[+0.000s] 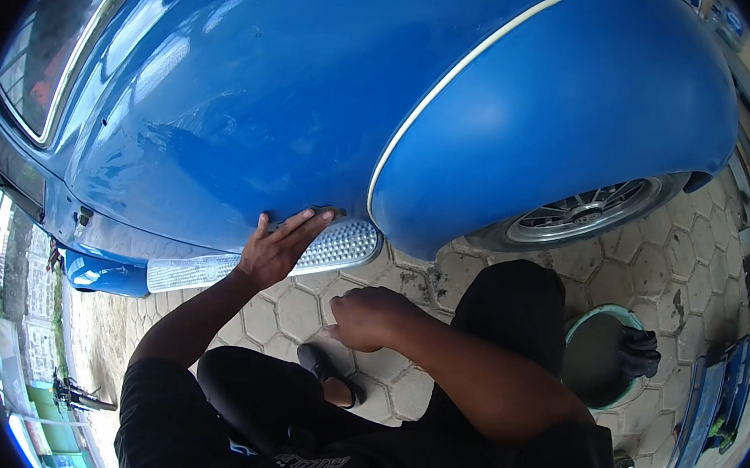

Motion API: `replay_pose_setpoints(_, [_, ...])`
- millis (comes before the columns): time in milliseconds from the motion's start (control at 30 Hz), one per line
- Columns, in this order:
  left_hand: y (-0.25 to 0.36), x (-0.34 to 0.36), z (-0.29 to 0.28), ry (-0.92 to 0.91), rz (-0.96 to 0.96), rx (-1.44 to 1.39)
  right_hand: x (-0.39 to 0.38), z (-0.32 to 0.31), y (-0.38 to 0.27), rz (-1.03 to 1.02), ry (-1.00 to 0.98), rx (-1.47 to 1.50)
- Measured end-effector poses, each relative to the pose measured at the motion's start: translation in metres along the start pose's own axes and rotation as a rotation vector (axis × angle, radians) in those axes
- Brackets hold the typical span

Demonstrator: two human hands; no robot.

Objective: The recorder is sanding the body of a blue vintage car and wiping it with a cloth.

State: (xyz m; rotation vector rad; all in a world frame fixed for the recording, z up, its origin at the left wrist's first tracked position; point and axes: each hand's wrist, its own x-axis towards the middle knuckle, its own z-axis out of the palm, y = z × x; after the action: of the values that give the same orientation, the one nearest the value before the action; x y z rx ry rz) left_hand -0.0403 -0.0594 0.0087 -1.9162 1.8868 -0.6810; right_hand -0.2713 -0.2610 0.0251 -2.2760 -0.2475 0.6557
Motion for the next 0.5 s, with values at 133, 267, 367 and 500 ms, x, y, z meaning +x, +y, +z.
replay_pose_setpoints(133, [-0.022, 0.020, -0.030, 0.224, -0.173, 0.260, 0.000, -0.006, 0.003, 0.038, -0.065, -0.006])
replay_pose_setpoints(267, [-0.049, 0.046, -0.055, 0.326, -0.459, 0.118, 0.001, -0.004, 0.000, 0.054, -0.039, -0.018])
replay_pose_setpoints(367, [-0.032, 0.036, -0.038, 0.333, -0.463, 0.063, -0.001, -0.001, -0.001, 0.019, -0.029, -0.017])
replay_pose_setpoints(500, [-0.012, 0.002, -0.013, 0.255, -0.354, 0.015, -0.006, -0.003, 0.004, 0.011, -0.013, -0.019])
